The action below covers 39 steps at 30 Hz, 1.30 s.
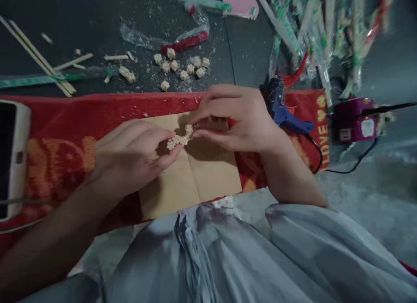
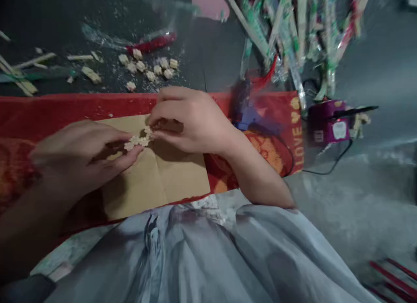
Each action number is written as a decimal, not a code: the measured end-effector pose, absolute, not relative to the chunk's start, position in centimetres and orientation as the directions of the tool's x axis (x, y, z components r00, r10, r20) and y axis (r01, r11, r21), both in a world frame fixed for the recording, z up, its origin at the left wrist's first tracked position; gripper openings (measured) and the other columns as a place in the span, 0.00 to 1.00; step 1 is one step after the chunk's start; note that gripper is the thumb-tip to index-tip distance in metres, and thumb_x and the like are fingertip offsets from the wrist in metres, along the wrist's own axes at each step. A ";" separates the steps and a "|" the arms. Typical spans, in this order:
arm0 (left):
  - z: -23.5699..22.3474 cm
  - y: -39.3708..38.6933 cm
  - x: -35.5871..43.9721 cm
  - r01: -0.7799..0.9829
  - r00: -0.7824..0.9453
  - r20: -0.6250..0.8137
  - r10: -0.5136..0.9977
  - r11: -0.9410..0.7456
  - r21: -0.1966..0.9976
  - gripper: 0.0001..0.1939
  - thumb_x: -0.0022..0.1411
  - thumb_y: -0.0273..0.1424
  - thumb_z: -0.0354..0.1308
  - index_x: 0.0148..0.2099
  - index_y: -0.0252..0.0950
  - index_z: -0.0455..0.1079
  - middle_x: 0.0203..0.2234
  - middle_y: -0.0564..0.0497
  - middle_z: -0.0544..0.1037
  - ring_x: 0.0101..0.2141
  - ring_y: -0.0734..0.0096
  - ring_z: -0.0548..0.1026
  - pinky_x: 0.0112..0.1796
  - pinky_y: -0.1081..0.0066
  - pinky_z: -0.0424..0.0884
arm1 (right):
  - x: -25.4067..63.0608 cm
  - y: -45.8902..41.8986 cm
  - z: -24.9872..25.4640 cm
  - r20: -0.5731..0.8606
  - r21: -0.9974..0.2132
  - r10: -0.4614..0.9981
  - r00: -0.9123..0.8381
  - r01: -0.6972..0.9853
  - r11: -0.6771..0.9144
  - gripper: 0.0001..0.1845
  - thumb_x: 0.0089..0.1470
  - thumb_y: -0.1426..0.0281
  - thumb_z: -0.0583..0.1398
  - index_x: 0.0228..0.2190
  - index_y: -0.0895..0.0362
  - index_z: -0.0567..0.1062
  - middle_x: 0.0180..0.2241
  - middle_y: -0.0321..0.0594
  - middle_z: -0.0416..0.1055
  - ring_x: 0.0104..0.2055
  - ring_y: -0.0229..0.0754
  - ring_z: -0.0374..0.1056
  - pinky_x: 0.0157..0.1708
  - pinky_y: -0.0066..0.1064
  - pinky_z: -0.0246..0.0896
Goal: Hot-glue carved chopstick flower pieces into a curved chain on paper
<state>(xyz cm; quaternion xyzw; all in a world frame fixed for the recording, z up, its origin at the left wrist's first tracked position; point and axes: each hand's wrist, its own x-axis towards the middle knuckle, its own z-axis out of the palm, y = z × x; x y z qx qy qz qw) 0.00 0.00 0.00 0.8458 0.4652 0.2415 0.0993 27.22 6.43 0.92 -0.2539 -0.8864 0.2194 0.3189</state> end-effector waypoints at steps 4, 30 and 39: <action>-0.5 -0.1 0.3 0.750 0.430 0.292 0.854 -0.518 0.412 0.19 0.85 0.46 0.55 0.50 0.44 0.84 0.43 0.50 0.91 0.46 0.55 0.89 0.45 0.60 0.79 | 27.0 6.1 1.3 0.361 -0.563 0.644 -0.674 0.394 0.727 0.08 0.73 0.70 0.66 0.43 0.54 0.88 0.43 0.39 0.87 0.43 0.40 0.81 0.43 0.32 0.73; -1.1 0.3 1.2 0.643 0.175 0.267 0.948 -0.315 0.698 0.07 0.67 0.42 0.70 0.41 0.47 0.85 0.28 0.57 0.81 0.27 0.68 0.76 0.32 0.68 0.75 | 26.6 7.2 -0.2 0.259 -0.686 0.768 -0.585 0.448 0.573 0.09 0.75 0.67 0.59 0.39 0.50 0.78 0.43 0.41 0.83 0.47 0.45 0.78 0.50 0.39 0.76; 0.1 0.2 0.8 0.664 0.150 0.195 0.969 -0.245 0.707 0.06 0.70 0.41 0.70 0.44 0.46 0.84 0.32 0.56 0.83 0.31 0.68 0.80 0.36 0.66 0.78 | 27.9 7.5 1.2 0.245 -0.762 0.864 -0.440 0.464 0.452 0.10 0.71 0.72 0.61 0.40 0.51 0.84 0.44 0.39 0.87 0.46 0.44 0.82 0.51 0.38 0.79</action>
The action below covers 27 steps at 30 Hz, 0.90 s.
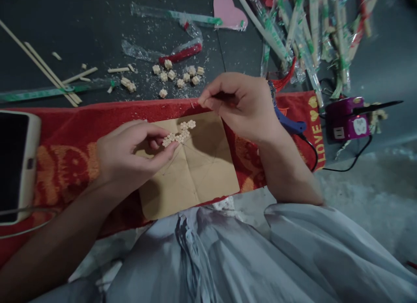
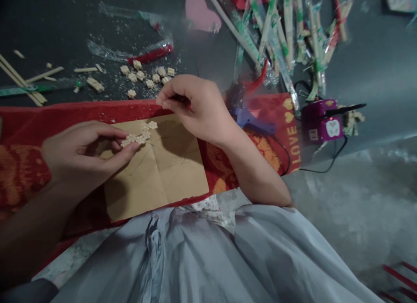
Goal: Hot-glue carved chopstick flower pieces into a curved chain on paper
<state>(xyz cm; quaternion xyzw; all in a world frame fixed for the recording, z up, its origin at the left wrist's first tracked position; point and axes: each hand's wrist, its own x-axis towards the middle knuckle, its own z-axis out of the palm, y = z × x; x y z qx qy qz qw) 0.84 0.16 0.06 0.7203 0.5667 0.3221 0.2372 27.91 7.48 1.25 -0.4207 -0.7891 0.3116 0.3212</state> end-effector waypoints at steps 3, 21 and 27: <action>0.1 0.3 0.6 0.664 0.177 0.225 0.958 -0.285 0.692 0.05 0.70 0.41 0.70 0.43 0.49 0.84 0.31 0.57 0.82 0.31 0.68 0.81 0.33 0.66 0.78 | 28.1 7.7 1.2 0.181 -0.778 0.797 -0.577 0.411 0.474 0.09 0.66 0.71 0.66 0.44 0.51 0.87 0.45 0.39 0.88 0.46 0.43 0.82 0.48 0.35 0.78; 0.8 -0.2 0.7 0.727 0.172 0.245 0.954 -0.290 0.622 0.04 0.73 0.40 0.71 0.45 0.48 0.84 0.34 0.56 0.85 0.34 0.65 0.83 0.36 0.65 0.82 | 28.9 8.5 2.3 0.567 -0.783 0.812 0.136 0.394 0.481 0.09 0.64 0.60 0.71 0.32 0.49 0.84 0.31 0.37 0.84 0.27 0.42 0.72 0.31 0.38 0.71; 0.7 0.2 0.3 0.725 0.232 0.273 0.934 -0.353 0.592 0.04 0.71 0.39 0.72 0.46 0.47 0.85 0.33 0.58 0.85 0.32 0.68 0.83 0.34 0.68 0.81 | 30.1 9.1 2.8 0.571 -0.793 0.801 0.181 0.372 0.482 0.08 0.64 0.60 0.75 0.33 0.47 0.87 0.30 0.36 0.83 0.28 0.42 0.72 0.31 0.37 0.68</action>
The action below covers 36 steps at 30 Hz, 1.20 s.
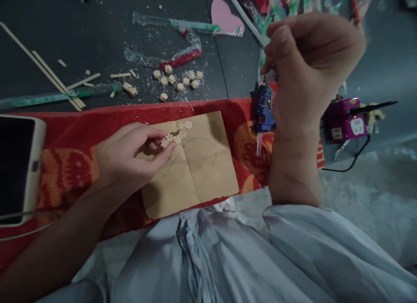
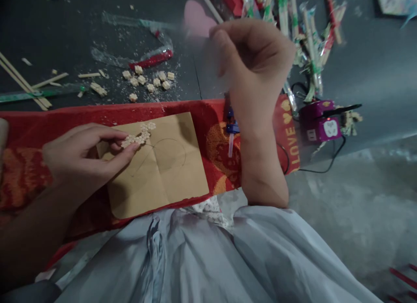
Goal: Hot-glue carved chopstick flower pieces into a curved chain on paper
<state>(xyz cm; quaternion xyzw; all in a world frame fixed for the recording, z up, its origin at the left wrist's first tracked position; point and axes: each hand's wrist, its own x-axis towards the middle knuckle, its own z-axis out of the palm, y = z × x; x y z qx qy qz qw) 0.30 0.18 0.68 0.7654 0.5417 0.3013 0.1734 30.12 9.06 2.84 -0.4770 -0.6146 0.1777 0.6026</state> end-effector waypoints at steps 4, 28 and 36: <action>0.5 0.2 0.4 0.719 0.163 0.269 0.949 -0.301 0.626 0.05 0.70 0.40 0.72 0.45 0.46 0.84 0.33 0.55 0.85 0.32 0.66 0.82 0.35 0.66 0.82 | 29.4 8.3 2.9 0.483 -0.769 0.859 -0.167 0.388 0.508 0.18 0.65 0.48 0.75 0.31 0.47 0.87 0.34 0.41 0.88 0.31 0.43 0.77 0.35 0.39 0.74; 0.3 0.2 0.8 0.688 0.206 0.213 0.955 -0.296 0.663 0.04 0.71 0.40 0.71 0.45 0.48 0.85 0.33 0.55 0.86 0.30 0.67 0.81 0.36 0.67 0.82 | 25.8 6.0 -0.1 0.321 -0.373 0.644 -0.695 0.532 0.760 0.22 0.80 0.71 0.47 0.42 0.53 0.79 0.42 0.43 0.75 0.48 0.48 0.72 0.55 0.47 0.74; 0.5 0.5 0.5 0.644 0.105 0.248 0.963 -0.255 0.721 0.07 0.71 0.42 0.70 0.43 0.46 0.85 0.33 0.56 0.86 0.33 0.66 0.84 0.36 0.63 0.83 | 30.4 8.9 0.1 0.458 -0.323 0.819 -0.347 0.793 0.517 0.08 0.71 0.70 0.58 0.38 0.47 0.76 0.43 0.47 0.78 0.47 0.56 0.72 0.49 0.49 0.69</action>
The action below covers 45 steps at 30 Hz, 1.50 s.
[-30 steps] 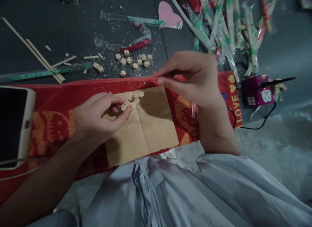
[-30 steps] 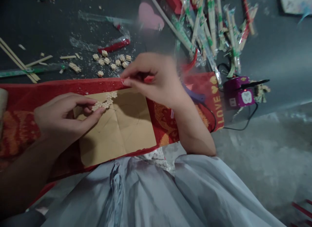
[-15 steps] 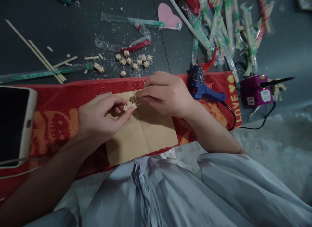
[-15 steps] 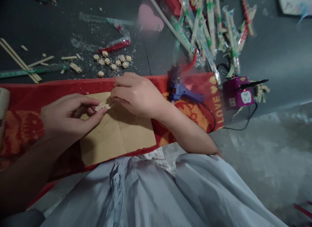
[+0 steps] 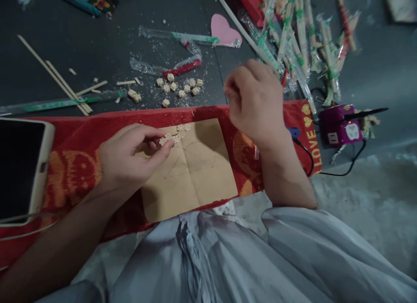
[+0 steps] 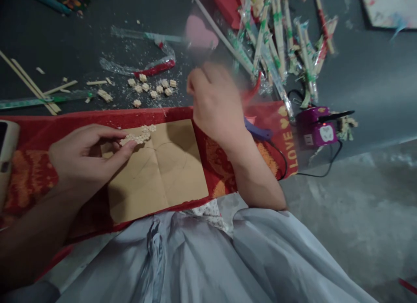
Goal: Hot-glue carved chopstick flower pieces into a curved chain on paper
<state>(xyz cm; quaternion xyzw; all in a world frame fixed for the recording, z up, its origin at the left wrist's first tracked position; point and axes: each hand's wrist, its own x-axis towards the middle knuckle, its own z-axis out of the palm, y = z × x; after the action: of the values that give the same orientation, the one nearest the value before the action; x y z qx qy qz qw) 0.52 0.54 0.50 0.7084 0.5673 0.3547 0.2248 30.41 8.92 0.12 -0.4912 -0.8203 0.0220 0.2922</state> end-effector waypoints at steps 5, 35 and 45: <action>0.6 0.9 0.2 0.564 0.005 0.167 0.986 -0.141 0.814 0.11 0.70 0.45 0.72 0.47 0.45 0.85 0.39 0.56 0.90 0.38 0.61 0.89 0.39 0.58 0.88 | 34.8 11.4 -1.6 0.607 -0.384 0.789 -0.101 0.831 0.402 0.07 0.66 0.59 0.67 0.33 0.41 0.80 0.35 0.44 0.79 0.37 0.55 0.67 0.41 0.48 0.68; 0.3 2.0 1.2 0.159 -0.125 0.030 0.992 -0.009 0.987 0.14 0.52 0.39 0.79 0.38 0.38 0.86 0.29 0.50 0.86 0.27 0.74 0.81 0.30 0.77 0.80 | 25.0 6.9 0.9 -0.071 -0.954 0.656 -0.751 -0.140 -0.264 0.08 0.53 0.73 0.57 0.36 0.56 0.75 0.24 0.29 0.76 0.21 0.30 0.53 0.23 0.26 0.47; 0.4 2.1 0.9 0.173 -0.106 0.018 0.994 0.001 0.985 0.18 0.53 0.43 0.81 0.39 0.38 0.84 0.29 0.50 0.85 0.28 0.70 0.82 0.31 0.73 0.82 | 25.4 7.0 1.8 -0.018 -0.892 0.619 -0.785 -0.267 -0.364 0.18 0.68 0.63 0.66 0.28 0.60 0.79 0.20 0.23 0.52 0.21 0.28 0.44 0.23 0.27 0.39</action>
<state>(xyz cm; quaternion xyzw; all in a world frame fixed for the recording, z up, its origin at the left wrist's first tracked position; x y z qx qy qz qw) 0.92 2.14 0.37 0.5159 0.5654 0.4832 0.4250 25.40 6.99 1.82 -0.1789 -0.4921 0.8064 0.2749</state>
